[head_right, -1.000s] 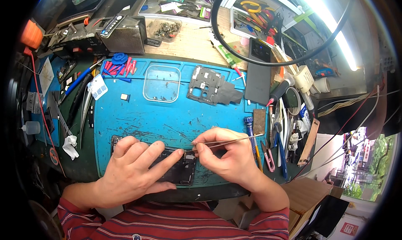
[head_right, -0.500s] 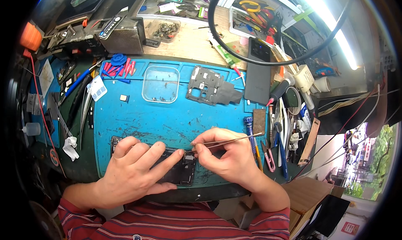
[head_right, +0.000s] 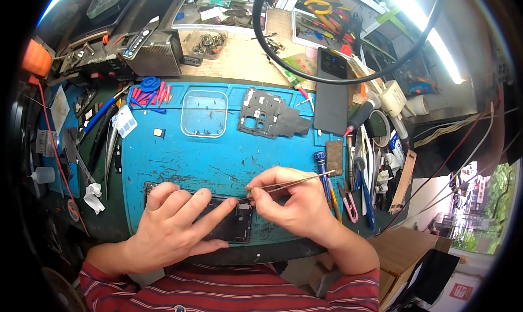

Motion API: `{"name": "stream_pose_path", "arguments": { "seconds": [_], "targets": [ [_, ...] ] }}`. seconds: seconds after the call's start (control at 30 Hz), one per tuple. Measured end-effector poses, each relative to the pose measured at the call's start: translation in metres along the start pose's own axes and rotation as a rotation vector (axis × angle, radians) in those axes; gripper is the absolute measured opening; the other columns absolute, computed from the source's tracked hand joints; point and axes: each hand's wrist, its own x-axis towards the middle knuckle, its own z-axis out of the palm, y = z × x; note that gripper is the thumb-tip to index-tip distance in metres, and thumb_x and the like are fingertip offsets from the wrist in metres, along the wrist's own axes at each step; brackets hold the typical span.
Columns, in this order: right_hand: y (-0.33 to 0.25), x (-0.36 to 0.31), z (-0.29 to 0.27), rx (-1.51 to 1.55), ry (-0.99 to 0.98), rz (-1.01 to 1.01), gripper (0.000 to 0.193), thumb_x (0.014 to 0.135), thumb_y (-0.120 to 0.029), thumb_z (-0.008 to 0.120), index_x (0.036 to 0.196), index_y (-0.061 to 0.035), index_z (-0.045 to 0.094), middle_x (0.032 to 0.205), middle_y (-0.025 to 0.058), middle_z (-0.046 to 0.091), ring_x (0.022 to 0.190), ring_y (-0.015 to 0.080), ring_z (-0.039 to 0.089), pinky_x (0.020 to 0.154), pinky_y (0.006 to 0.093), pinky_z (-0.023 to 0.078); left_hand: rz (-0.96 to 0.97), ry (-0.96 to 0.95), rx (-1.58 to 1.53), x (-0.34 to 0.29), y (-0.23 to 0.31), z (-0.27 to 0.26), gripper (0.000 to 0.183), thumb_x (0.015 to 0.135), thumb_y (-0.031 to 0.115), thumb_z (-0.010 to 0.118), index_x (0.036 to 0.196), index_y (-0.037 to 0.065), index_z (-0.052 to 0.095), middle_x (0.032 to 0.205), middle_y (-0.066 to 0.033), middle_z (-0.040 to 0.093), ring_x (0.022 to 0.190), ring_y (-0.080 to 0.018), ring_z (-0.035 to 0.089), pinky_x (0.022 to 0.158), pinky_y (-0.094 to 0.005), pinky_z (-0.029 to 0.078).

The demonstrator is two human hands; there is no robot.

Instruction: The person uses a metal spudger to pry and adjust a small ribbon cable connector on a smartphone motherboard. They then place a battery into the device chassis and press it down to secure it.

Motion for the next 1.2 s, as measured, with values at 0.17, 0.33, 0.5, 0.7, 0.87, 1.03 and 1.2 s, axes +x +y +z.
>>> {"name": "stream_pose_path", "arguments": {
  "seconds": [0.17,0.33,0.5,0.7,0.87,1.03,1.2],
  "targets": [
    [0.0,0.0,0.001,-0.037,0.0,-0.019,0.013,0.098,-0.007,0.075,0.105,0.0034,0.076,0.091,0.0067,0.078,0.084,0.0117,0.077,0.075,0.027,0.062,-0.012,-0.005,-0.016,0.001,0.001,-0.001,0.077,0.076,0.055,0.083,0.145,0.022,0.069,0.124,-0.004,0.054,0.1,-0.0226,0.05,0.102,-0.0457,0.037],
    [0.0,0.001,0.002,-0.046,-0.006,-0.027,0.013,0.098,-0.007,0.075,0.105,0.0034,0.076,0.091,0.007,0.078,0.084,0.0116,0.077,0.075,0.0268,0.062,-0.015,0.001,-0.021,0.0,0.0,0.0,0.077,0.076,0.056,0.083,0.144,0.022,0.069,0.124,-0.0042,0.054,0.101,-0.0227,0.05,0.102,-0.046,0.038],
    [0.0,-0.003,0.002,0.032,0.038,0.003,0.011,0.099,-0.005,0.073,0.106,0.0038,0.076,0.093,0.0083,0.078,0.084,0.0124,0.076,0.076,0.0269,0.062,-0.002,-0.013,0.008,0.003,0.002,-0.003,0.074,0.078,0.053,0.082,0.143,0.021,0.069,0.126,-0.0038,0.058,0.103,-0.0204,0.053,0.106,-0.0435,0.038],
    [-0.005,0.002,-0.005,-0.409,0.174,-0.7,0.017,0.09,0.001,0.078,0.107,-0.0005,0.079,0.092,0.0113,0.077,0.078,0.0232,0.076,0.071,0.032,0.06,-0.009,-0.027,-0.043,0.006,-0.003,-0.005,0.08,0.073,0.055,0.085,0.145,0.024,0.068,0.127,-0.0063,0.056,0.107,-0.0265,0.054,0.107,-0.0472,0.036],
    [-0.007,-0.046,0.003,-0.795,0.198,-0.736,0.052,0.074,0.006,0.081,0.125,-0.0056,0.079,0.094,0.0109,0.073,0.081,0.0259,0.073,0.067,0.0338,0.058,-0.024,-0.052,-0.058,0.009,-0.002,-0.011,0.083,0.073,0.064,0.079,0.144,0.022,0.068,0.126,-0.0064,0.056,0.108,-0.0273,0.053,0.107,-0.0472,0.035],
    [0.007,-0.044,0.025,-0.626,0.145,-0.751,0.044,0.081,0.001,0.083,0.124,-0.0071,0.074,0.101,0.0094,0.072,0.1,0.0292,0.07,0.081,0.041,0.055,-0.035,-0.044,-0.137,0.013,0.0,-0.022,0.06,0.085,0.039,0.081,0.141,0.019,0.07,0.121,-0.0075,0.058,0.109,-0.0268,0.055,0.108,-0.0463,0.035],
    [0.02,-0.046,0.027,-0.547,0.115,-0.755,0.04,0.079,0.0,0.085,0.117,-0.0088,0.074,0.101,0.0084,0.072,0.1,0.0284,0.07,0.084,0.0407,0.053,-0.018,-0.012,-0.105,0.015,-0.002,-0.019,0.048,0.088,0.017,0.076,0.136,0.018,0.073,0.116,-0.0072,0.06,0.105,-0.0267,0.058,0.105,-0.0449,0.037]
  ]
}}
